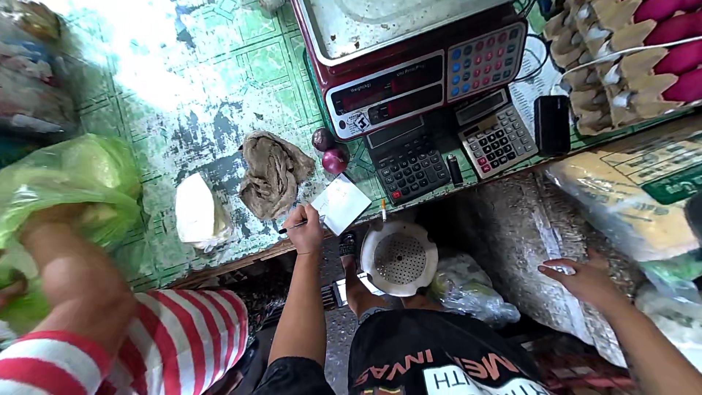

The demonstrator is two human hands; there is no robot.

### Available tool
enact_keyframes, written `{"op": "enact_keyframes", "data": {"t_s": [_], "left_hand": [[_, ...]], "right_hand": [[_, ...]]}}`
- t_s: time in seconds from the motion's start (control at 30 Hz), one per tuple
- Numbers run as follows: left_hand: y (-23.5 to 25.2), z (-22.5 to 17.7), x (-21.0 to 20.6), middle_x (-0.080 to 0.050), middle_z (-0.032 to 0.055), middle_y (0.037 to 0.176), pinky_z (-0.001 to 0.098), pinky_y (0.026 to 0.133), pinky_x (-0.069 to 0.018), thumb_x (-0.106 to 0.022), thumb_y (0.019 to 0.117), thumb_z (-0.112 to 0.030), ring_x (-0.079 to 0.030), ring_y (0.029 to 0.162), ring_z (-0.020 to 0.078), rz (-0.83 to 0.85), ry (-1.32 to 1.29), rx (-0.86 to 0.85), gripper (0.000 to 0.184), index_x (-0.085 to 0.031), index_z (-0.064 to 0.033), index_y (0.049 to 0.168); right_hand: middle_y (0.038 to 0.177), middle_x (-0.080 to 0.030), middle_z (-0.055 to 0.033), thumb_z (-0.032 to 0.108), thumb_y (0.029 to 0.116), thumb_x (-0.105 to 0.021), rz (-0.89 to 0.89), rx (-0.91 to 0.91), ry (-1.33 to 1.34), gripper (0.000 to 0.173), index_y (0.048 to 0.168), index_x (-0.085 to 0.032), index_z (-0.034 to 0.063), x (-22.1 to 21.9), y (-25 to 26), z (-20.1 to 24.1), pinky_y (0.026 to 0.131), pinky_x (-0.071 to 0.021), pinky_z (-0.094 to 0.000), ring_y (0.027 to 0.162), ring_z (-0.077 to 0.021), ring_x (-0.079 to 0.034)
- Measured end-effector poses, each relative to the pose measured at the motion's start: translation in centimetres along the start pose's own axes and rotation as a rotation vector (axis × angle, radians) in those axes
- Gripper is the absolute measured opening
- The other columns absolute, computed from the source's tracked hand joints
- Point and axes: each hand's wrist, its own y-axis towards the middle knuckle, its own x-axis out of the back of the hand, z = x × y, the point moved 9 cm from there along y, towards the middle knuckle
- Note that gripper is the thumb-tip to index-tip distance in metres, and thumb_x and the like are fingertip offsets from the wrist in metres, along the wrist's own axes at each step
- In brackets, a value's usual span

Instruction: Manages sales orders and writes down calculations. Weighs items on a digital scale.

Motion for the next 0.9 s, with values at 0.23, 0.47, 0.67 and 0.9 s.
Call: {"op": "enact_keyframes", "data": {"t_s": [0.23,0.47,0.67,0.9], "left_hand": [[0.06,-0.14,-0.24,-0.040,-0.0051,0.053,0.0248,0.047,-0.0366,-0.054,0.0996,-0.016,-0.041,0.047,0.0061,0.028,0.044,-0.021,0.044,-0.038,-0.0163,0.058],[0.26,-0.33,-0.45,-0.042,-0.0033,0.054,0.0259,0.048,-0.0368,-0.055,0.1004,-0.018,-0.043,0.047,0.0079,0.067,0.067,-0.062,0.045,-0.038,-0.0151,0.059],[0.23,-0.29,-0.60,-0.044,-0.0029,0.055,0.0256,0.048,-0.0374,-0.057,0.1012,-0.020,-0.044,0.048,0.0079,0.081,0.071,-0.067,0.046,-0.040,-0.0148,0.059],[0.21,-0.35,-0.78,-0.044,-0.0032,0.056,0.0251,0.048,-0.0378,-0.057,0.1019,-0.019,-0.044,0.049,0.0074,0.099,0.039,-0.071,0.045,-0.041,-0.0149,0.060]], "right_hand": [[0.166,-0.006,-0.0345,0.041,0.0905,-0.078,0.026,-0.013,-0.023,0.035,0.115,-0.077,0.0174,0.19,-0.07,0.29,0.109,-0.0327,-0.0750,0.147,-0.0583,-0.022],[0.166,-0.006,-0.0356,0.041,0.0898,-0.079,0.020,-0.001,-0.024,0.036,0.115,-0.077,0.0149,0.21,-0.17,0.62,0.110,-0.0322,-0.0742,0.148,-0.0577,-0.022],[0.166,-0.005,-0.0349,0.041,0.0906,-0.078,0.017,-0.004,-0.032,0.037,0.116,-0.076,0.0149,0.04,-0.03,0.50,0.110,-0.0325,-0.0741,0.148,-0.0576,-0.022],[0.166,-0.003,-0.0348,0.041,0.0913,-0.077,0.011,-0.005,-0.023,0.035,0.116,-0.077,0.0171,-0.12,0.14,0.25,0.111,-0.0311,-0.0738,0.149,-0.0570,-0.020]]}}
